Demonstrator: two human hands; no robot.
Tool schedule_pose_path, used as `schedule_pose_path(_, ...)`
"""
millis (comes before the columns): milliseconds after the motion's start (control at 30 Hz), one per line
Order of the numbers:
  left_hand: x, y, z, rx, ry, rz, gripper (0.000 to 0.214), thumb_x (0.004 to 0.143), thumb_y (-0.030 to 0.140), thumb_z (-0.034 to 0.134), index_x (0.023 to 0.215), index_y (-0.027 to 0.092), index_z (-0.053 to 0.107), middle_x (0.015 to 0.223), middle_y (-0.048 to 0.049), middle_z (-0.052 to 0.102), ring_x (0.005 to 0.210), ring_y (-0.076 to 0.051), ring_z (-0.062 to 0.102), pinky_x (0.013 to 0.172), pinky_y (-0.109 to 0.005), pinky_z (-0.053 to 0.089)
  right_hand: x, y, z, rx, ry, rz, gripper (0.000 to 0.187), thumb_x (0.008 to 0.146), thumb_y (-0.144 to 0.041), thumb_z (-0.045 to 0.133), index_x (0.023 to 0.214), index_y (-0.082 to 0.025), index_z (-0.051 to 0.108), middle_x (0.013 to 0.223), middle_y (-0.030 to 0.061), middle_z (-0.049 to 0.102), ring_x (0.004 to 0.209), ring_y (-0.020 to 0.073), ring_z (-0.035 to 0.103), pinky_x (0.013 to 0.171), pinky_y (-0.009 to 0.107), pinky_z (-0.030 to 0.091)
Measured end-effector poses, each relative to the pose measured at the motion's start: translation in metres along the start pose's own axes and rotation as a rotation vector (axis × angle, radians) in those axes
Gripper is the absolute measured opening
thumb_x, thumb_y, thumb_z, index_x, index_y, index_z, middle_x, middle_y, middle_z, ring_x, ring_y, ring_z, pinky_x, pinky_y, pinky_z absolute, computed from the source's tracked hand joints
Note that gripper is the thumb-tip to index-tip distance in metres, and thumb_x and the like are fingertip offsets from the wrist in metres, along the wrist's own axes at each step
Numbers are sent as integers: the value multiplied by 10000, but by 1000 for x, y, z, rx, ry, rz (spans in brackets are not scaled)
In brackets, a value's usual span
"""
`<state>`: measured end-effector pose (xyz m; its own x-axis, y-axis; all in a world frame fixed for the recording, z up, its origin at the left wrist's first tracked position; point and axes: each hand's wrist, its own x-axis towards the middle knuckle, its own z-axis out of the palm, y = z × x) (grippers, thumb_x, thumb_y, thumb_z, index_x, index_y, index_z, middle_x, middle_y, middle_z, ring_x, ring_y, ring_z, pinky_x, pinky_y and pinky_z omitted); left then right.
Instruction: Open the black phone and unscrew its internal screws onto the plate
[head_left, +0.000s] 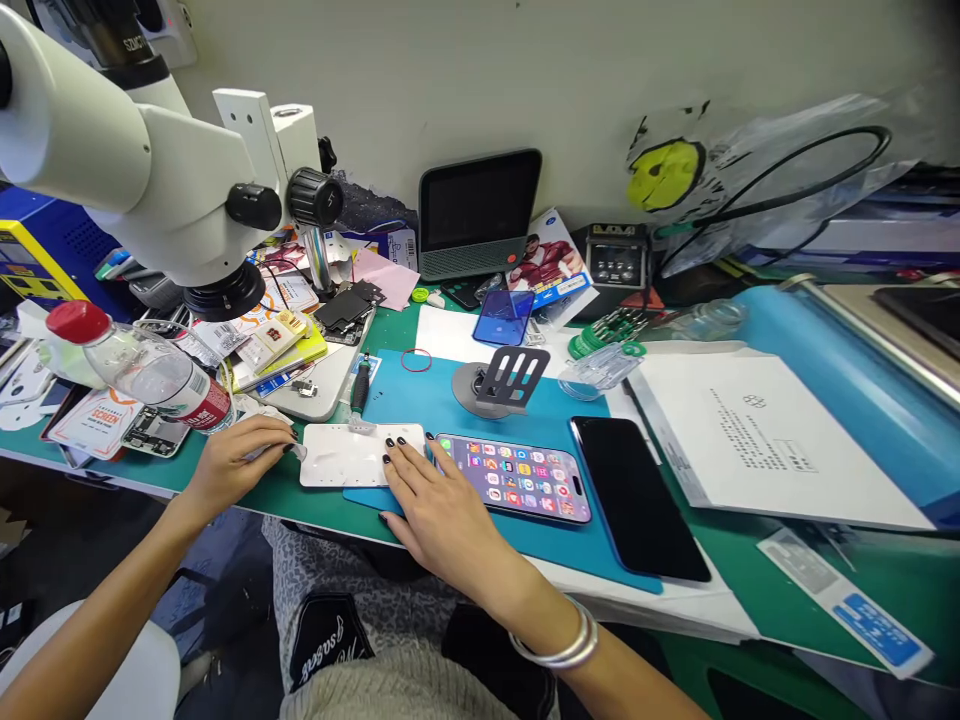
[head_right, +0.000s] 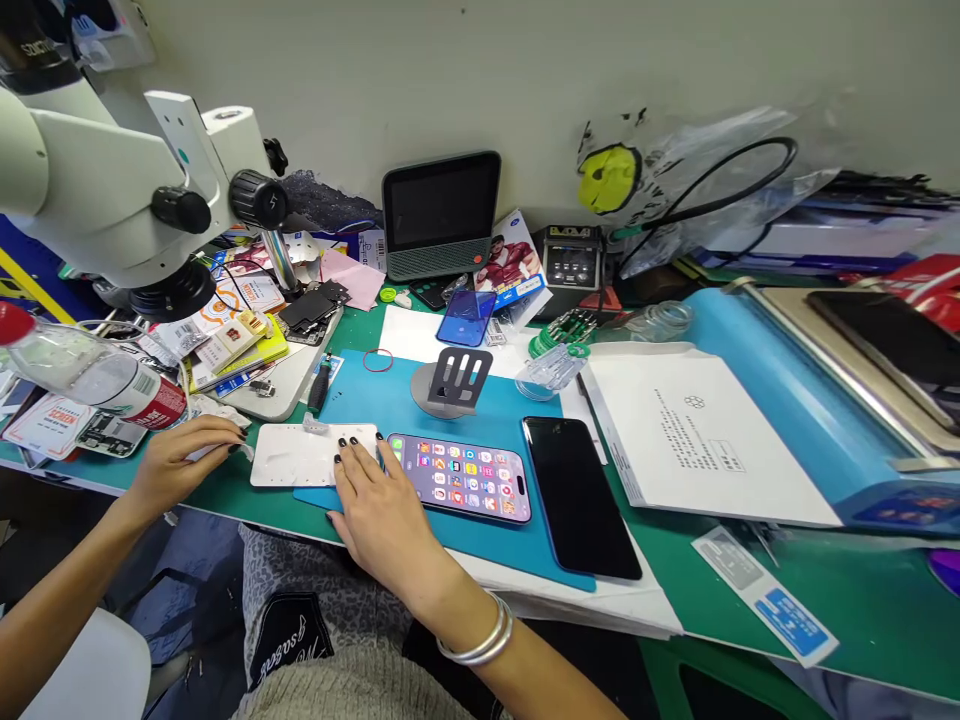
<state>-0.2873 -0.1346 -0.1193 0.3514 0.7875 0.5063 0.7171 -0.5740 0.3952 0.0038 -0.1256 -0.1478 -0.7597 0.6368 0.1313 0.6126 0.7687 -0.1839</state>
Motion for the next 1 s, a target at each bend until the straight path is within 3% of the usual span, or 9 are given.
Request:
schedule_pose_path(200,-22,10,9,425,119,-20,119,920,173,589,873,144,695,920,-80,673,843,-195,641,767,-314,520,3,1,-3,64,19,27,432,912,-347,591,1256,-86,604,1405,147,551,1313,296,510,1162,551,360)
schedule_pose_path(333,-21,9,23,469,176,-59,83,892,136,612,911,151,691,934,-82,668,864,-222,631,786,-354,507,1,2,-8,81,98,33,422,890,-375,627,1218,-111,617,1379,137,574,1282,292,528,1138,525,388)
schedule_pose_path(433,-13,14,33,442,201,-65,93,881,122,619,953,148,672,944,-80,669,884,-227,625,794,-365,501,3,9,-18,30,177,25,308,923,-316,582,1177,-149,636,1338,107,606,1233,260,550,1076,458,437)
schedule_pose_path(600,0,27,52,336,261,-7,121,867,113,625,978,158,631,951,-69,673,919,-223,618,830,-374,508,48,31,-33,-86,168,45,250,959,-157,461,1063,-188,686,1195,86,663,1021,230,592,801,363,469)
schedule_pose_path(800,-3,27,59,284,422,-6,213,837,68,605,1029,158,594,973,-99,662,956,-251,600,857,-422,511,120,44,-28,-190,9,-161,275,942,-102,463,994,-194,717,1120,110,653,976,222,566,769,349,403)
schedule_pose_path(900,-6,26,59,257,446,-35,202,830,70,608,1008,163,591,949,-91,667,939,-245,608,837,-410,521,134,44,-26,-194,-56,-280,224,934,-121,500,936,-186,714,1010,97,669,956,223,576,760,347,414)
schedule_pose_path(1000,-6,27,60,235,464,-59,192,836,89,599,1007,177,592,947,-80,674,944,-238,623,841,-404,529,130,48,-33,-162,-46,-318,224,933,-96,472,944,-162,686,1022,97,679,948,224,600,787,362,453)
